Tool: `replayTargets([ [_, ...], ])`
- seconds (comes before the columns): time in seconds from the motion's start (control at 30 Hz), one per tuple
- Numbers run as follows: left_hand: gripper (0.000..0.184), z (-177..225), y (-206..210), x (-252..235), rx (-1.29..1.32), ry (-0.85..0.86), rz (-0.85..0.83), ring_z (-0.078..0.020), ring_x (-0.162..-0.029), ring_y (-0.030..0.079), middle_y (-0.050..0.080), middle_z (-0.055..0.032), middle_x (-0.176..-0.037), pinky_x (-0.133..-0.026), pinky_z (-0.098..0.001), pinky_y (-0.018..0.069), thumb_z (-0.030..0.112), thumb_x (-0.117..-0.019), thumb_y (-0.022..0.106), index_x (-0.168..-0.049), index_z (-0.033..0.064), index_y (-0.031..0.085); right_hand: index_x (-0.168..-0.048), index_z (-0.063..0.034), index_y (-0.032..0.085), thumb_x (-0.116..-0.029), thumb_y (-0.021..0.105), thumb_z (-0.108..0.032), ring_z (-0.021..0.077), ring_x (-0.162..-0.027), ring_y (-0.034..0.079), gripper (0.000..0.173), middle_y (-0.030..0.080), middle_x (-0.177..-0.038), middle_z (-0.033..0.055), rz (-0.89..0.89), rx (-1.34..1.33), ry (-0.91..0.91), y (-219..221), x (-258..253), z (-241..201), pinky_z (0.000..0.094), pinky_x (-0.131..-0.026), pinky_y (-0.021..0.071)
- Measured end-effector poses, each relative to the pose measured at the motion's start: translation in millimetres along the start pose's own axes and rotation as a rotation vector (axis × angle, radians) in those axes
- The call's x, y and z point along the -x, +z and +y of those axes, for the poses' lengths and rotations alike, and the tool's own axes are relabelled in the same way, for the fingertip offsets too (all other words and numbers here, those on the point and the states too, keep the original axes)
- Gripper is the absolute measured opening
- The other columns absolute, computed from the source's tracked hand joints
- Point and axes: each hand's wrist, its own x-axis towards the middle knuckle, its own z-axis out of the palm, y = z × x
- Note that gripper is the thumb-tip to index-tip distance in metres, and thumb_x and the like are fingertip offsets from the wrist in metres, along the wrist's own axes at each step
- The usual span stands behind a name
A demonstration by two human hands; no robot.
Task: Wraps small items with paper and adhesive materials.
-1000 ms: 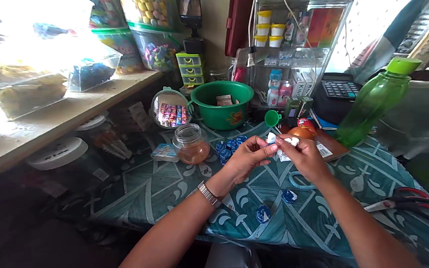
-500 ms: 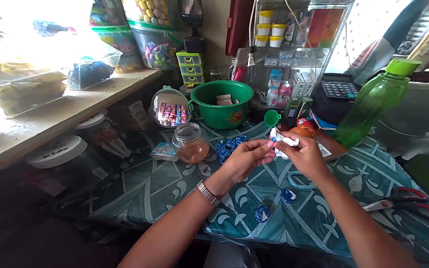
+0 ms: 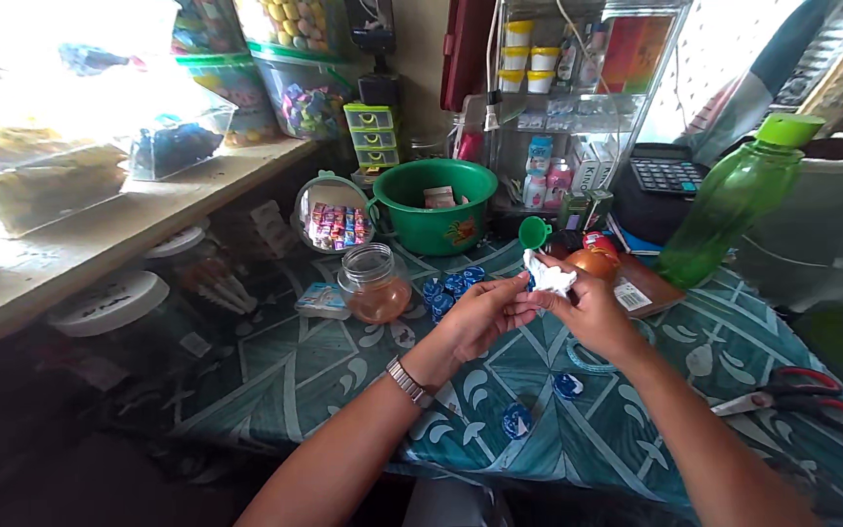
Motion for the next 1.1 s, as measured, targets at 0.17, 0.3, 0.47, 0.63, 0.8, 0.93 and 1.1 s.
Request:
replayTargets([
  [0.17,0.030,-3,0,-1,-0.050,-0.046,-0.030,-0.0092,-0.080,0.071,0.072,-0.0032,-0.085,-0.080,-0.0236,0.0587,0.021,-0.1107,0.043,-0.100,0.0030,0.065,-0.110,0.0014,0.072,-0.0943,0.073,-0.023,0.0072,-0.076,0.063,0.029,0.069,-0.091,0.0098,0.133,0.140,-0.008,0,0,-1,0.0221,-0.071,0.0530],
  [0.3,0.034,-1,1,-1,-0.042,-0.085,-0.015,-0.0090,-0.079,0.071,0.072,-0.0039,-0.086,-0.079,-0.0231,0.0585,0.025,-0.1110,0.042,-0.097,0.0033,0.065,-0.108,0.0028,0.072,-0.0939,0.073,-0.025,0.0113,-0.076,0.063,0.032,0.068,-0.090,0.0122,0.259,0.173,-0.038,1,1,0,0.0259,-0.069,0.0530],
  [0.47,0.041,1,-3,-3,0.018,-0.099,-0.029,-0.0098,-0.078,0.071,0.072,-0.0061,-0.087,-0.077,-0.0230,0.0582,0.029,-0.1119,0.038,-0.097,0.0021,0.065,-0.108,-0.0018,0.065,-0.1084,0.051,-0.029,-0.0003,-0.062,0.055,0.030,0.067,-0.084,-0.0020,0.296,-0.054,0.179,-17,-8,-6,0.0196,-0.058,0.0473],
  [0.63,0.040,1,-2,-4,0.031,-0.111,0.010,-0.0102,-0.079,0.071,0.073,-0.0065,-0.088,-0.078,-0.0233,0.0582,0.028,-0.1119,0.038,-0.097,0.0018,0.064,-0.141,-0.0032,0.055,-0.1084,0.049,-0.022,0.0045,-0.092,0.065,0.038,0.068,-0.118,0.0067,0.086,-0.075,0.141,-22,-6,-10,0.0255,-0.082,0.0555],
  [0.8,0.036,-2,0,-1,-0.066,-0.106,-0.010,-0.0076,-0.079,0.070,0.071,-0.0018,-0.087,-0.077,-0.0224,0.0580,0.027,-0.1121,0.037,-0.101,0.0052,0.063,-0.122,0.0009,0.072,-0.0965,0.069,-0.022,0.0226,-0.100,0.070,0.034,0.071,-0.114,0.0174,0.081,0.205,-0.183,6,0,6,0.0349,-0.085,0.0585],
  [0.93,0.040,-6,2,-2,-0.120,-0.158,-0.028,-0.0065,-0.077,0.070,0.072,-0.0009,-0.086,-0.075,-0.0214,0.0574,0.033,-0.1116,0.038,-0.098,0.0056,0.065,-0.108,0.0045,0.072,-0.0989,0.064,-0.016,0.0306,-0.089,0.072,0.024,0.072,-0.096,0.0192,0.214,0.407,-0.195,6,2,8,0.0436,-0.080,0.0592],
  [1.1,0.037,-4,2,-1,-0.064,-0.153,-0.005,-0.0071,-0.077,0.070,0.072,-0.0018,-0.085,-0.076,-0.0216,0.0576,0.031,-0.1112,0.041,-0.097,0.0057,0.064,-0.107,0.0035,0.073,-0.1006,0.063,-0.025,0.0211,-0.092,0.068,0.030,0.073,-0.103,0.0153,0.223,0.225,-0.144,-3,-1,2,0.0366,-0.083,0.0556],
])
